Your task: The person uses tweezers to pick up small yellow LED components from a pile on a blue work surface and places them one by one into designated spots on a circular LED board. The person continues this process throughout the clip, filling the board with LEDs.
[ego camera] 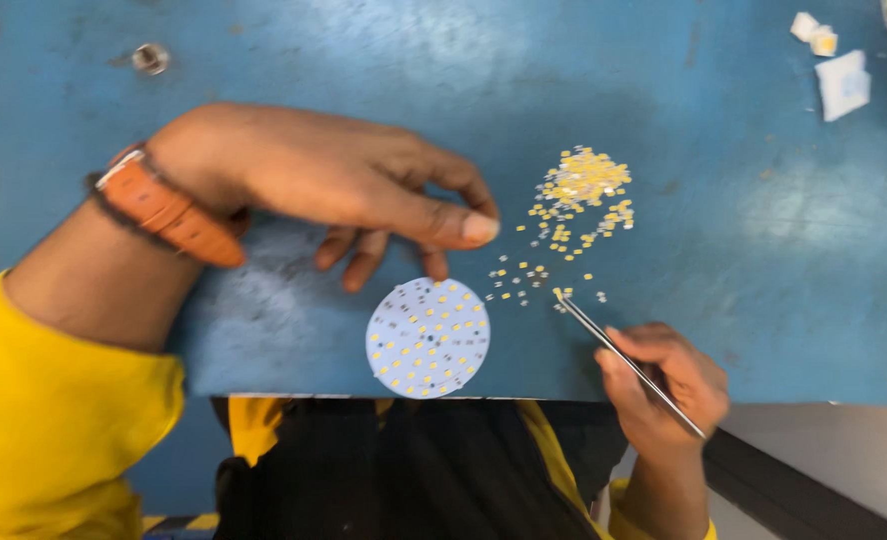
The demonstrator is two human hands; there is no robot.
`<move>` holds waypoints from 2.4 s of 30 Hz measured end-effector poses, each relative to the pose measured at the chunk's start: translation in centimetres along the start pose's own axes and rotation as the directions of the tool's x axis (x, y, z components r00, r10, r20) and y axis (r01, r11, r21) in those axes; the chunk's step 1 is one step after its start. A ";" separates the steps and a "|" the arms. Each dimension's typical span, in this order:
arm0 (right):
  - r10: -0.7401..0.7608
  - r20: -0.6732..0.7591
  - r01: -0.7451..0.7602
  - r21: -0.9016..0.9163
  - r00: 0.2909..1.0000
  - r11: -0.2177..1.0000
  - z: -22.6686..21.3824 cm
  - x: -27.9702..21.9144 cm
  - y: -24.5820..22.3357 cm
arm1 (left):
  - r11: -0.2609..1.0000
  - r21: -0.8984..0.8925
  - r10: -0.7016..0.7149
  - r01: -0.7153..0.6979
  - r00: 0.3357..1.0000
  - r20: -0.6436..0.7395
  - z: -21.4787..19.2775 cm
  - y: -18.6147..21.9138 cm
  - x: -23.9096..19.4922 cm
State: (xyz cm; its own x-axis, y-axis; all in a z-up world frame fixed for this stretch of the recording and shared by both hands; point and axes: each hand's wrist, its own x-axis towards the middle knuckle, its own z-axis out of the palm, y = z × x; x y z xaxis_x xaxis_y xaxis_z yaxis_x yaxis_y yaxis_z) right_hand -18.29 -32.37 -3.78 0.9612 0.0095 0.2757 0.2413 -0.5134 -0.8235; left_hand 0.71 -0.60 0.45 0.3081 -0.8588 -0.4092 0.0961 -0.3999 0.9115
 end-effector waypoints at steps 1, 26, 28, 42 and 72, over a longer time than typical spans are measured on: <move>-0.005 0.029 0.005 0.002 1.000 1.000 0.3 -0.3 -0.5 | 1.000 -0.009 0.019 -0.019 1.000 0.006 -0.1 -0.2 -0.1; -0.088 0.298 0.107 -0.049 0.950 0.993 -0.2 0.5 -1.5 | 0.999 -0.026 0.046 -0.047 0.999 -0.021 0.1 -0.5 -0.3; -0.077 0.284 0.110 -0.102 0.956 0.989 -0.4 0.7 -1.4 | 0.998 -0.031 0.058 -0.058 0.998 -0.006 0.2 -0.3 -0.3; -0.029 0.124 0.044 -0.124 0.992 0.991 2.4 1.0 -2.1 | 1.000 0.019 -0.002 0.004 0.998 -0.068 0.4 -0.3 -0.3; -0.331 0.220 0.364 -0.129 0.917 0.922 5.2 -1.9 -3.2 | 0.999 0.025 0.039 -0.037 0.995 -0.088 0.6 -0.3 -0.4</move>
State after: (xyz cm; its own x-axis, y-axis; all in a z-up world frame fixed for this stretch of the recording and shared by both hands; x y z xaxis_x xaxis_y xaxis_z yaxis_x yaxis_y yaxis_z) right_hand -20.16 -26.26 -4.22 0.8314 0.3679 0.4164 0.5552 -0.5812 -0.5950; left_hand 0.04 -0.33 0.31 0.3936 -0.8425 -0.3679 0.0608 -0.3754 0.9249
